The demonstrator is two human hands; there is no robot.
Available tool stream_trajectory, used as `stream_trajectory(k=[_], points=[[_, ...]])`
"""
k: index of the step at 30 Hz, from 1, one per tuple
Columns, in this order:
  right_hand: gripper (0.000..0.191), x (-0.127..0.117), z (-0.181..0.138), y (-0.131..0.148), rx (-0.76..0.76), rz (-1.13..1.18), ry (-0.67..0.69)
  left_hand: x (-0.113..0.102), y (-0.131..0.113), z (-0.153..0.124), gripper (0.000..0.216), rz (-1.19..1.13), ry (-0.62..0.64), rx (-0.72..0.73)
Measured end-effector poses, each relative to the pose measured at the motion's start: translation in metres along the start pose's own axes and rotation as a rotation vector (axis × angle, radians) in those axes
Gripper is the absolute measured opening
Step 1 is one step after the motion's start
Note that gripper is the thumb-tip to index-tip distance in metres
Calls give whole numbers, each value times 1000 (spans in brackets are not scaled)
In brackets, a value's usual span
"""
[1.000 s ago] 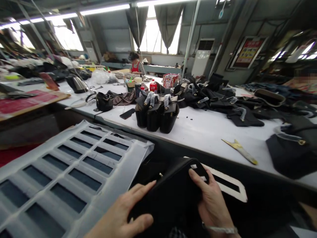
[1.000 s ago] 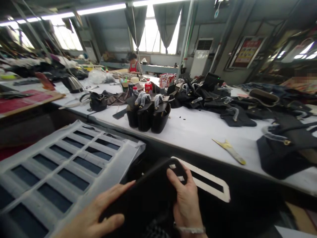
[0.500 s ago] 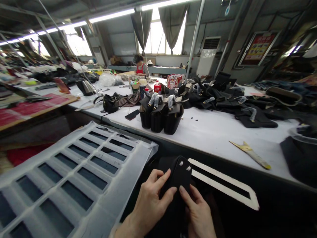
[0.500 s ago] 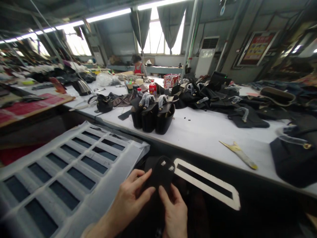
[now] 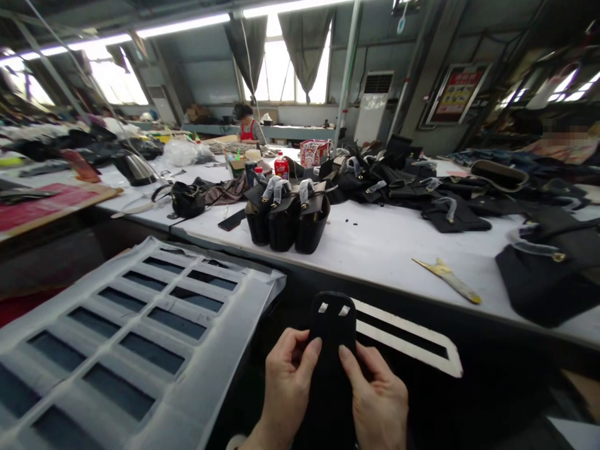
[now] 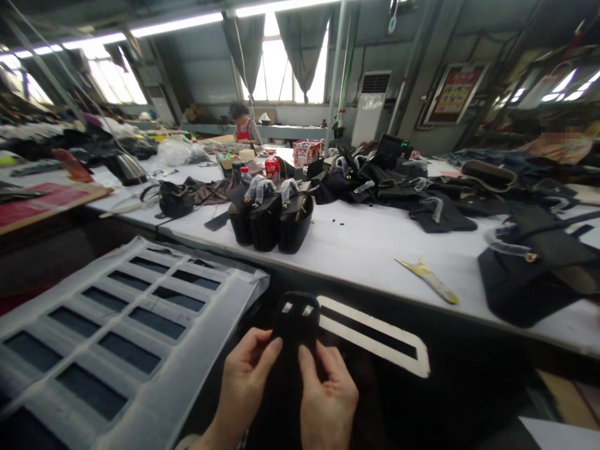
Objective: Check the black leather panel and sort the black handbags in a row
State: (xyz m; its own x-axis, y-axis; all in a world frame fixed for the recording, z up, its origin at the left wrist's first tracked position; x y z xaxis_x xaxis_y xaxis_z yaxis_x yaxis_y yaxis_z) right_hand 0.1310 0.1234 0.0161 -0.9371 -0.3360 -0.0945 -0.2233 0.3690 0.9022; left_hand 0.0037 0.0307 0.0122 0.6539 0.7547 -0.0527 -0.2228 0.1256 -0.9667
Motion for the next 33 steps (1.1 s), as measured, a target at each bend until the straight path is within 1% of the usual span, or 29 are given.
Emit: stream_trajectory(k=[2,4,7,10,12,14,15,17,19,21,24,27,29,31,33], points=[[49,-2,-2,5,-76,-39,-33,2,3,-1,35,-26,-13,-38],[46,-4,-2,6,-120,-66,-53,4,4,-2,37,-42,-22,-61],[43,-7,0,0,-116,-78,-34,8,8,-5,39,-97,-37,-106],[42,-7,-3,0,-113,-69,-15,13,13,-8,39,-207,-69,-159],[39,-8,-9,3,-129,-57,-39,13,15,-8,38,-266,-110,-155],[36,-8,-14,7,-165,-57,-72,13,15,-4,41,-286,-135,-114],[37,-9,-15,9,-187,-55,-87,14,15,-2,44,-295,-131,-97],[44,-11,-13,12,-196,-73,-118,17,15,2,46,-320,-89,-83],[56,-14,-7,13,-151,-124,-149,20,13,5,42,-331,-51,-75],[62,-14,-3,16,-110,-173,-131,22,7,8,34,-352,-46,-44],[56,-11,-3,24,-99,-167,-59,27,-2,13,22,-448,-54,-12],[49,-10,-9,27,-89,-130,-48,31,-7,15,18,-502,-44,-4],[48,-10,-13,27,-88,-108,-55,32,-7,15,23,-496,-43,-7],[48,-10,-17,24,-80,-83,-57,34,-5,16,32,-499,-10,-53],[49,-10,-19,20,-68,-51,-56,35,-2,19,35,-479,36,-104]])
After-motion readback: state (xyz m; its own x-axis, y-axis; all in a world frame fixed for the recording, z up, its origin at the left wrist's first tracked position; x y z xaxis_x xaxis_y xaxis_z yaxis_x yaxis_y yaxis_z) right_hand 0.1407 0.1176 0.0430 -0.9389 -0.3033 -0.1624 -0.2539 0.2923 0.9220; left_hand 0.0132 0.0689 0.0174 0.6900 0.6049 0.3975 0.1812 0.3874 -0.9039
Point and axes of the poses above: each hand's wrist, its own z-axis towards the middle knuckle, its own x-axis out of the palm, y = z × x, the point moved 6 cm from there along z, towards the middle knuckle, and after that the axes turned 15 degrees about x, right-handed, at the moved point
